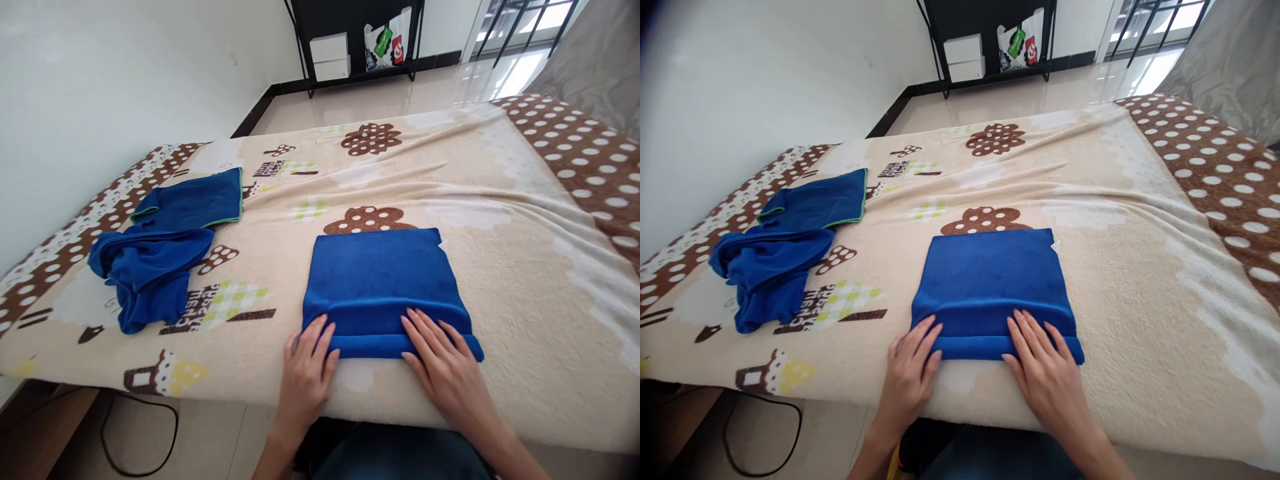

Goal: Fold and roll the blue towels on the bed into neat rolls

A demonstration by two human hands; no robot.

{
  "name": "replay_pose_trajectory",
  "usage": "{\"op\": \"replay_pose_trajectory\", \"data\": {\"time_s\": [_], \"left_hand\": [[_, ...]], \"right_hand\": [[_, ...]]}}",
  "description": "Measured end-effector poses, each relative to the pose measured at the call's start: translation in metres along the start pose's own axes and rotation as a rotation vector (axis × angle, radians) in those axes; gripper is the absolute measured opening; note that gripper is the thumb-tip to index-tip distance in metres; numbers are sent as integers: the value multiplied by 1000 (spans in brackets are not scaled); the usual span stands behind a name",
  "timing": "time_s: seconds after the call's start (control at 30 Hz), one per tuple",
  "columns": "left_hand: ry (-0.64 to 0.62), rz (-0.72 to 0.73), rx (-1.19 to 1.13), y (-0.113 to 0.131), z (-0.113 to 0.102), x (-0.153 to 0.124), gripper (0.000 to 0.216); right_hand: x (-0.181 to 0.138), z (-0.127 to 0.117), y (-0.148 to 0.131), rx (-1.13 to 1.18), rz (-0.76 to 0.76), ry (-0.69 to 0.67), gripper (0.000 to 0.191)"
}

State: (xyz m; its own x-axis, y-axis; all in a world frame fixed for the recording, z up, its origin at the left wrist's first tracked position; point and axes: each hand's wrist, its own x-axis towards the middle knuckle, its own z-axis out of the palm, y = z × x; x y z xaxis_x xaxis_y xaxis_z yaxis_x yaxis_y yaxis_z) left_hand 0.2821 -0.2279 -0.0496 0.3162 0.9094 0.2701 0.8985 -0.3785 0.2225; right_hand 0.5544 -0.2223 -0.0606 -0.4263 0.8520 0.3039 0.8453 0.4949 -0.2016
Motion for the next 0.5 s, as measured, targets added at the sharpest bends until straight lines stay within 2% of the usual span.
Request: {"op": "replay_pose_trajectory", "data": {"time_s": [0.1, 0.27, 0.4, 0.5], "left_hand": [[29, -63, -15, -24, -13, -14, 36], [-79, -44, -150, -40, -33, -19, 20], [-197, -6, -293, -49, -40, -21, 16], [-235, 2, -313, -50, -44, -25, 20]], "right_hand": [[-23, -6, 28, 69, -15, 14, 51], [-48, -18, 59, 97, 80, 67, 38], [-54, -29, 73, 201, 46, 8, 22], [-58, -35, 77, 246, 12, -60, 22]]}}
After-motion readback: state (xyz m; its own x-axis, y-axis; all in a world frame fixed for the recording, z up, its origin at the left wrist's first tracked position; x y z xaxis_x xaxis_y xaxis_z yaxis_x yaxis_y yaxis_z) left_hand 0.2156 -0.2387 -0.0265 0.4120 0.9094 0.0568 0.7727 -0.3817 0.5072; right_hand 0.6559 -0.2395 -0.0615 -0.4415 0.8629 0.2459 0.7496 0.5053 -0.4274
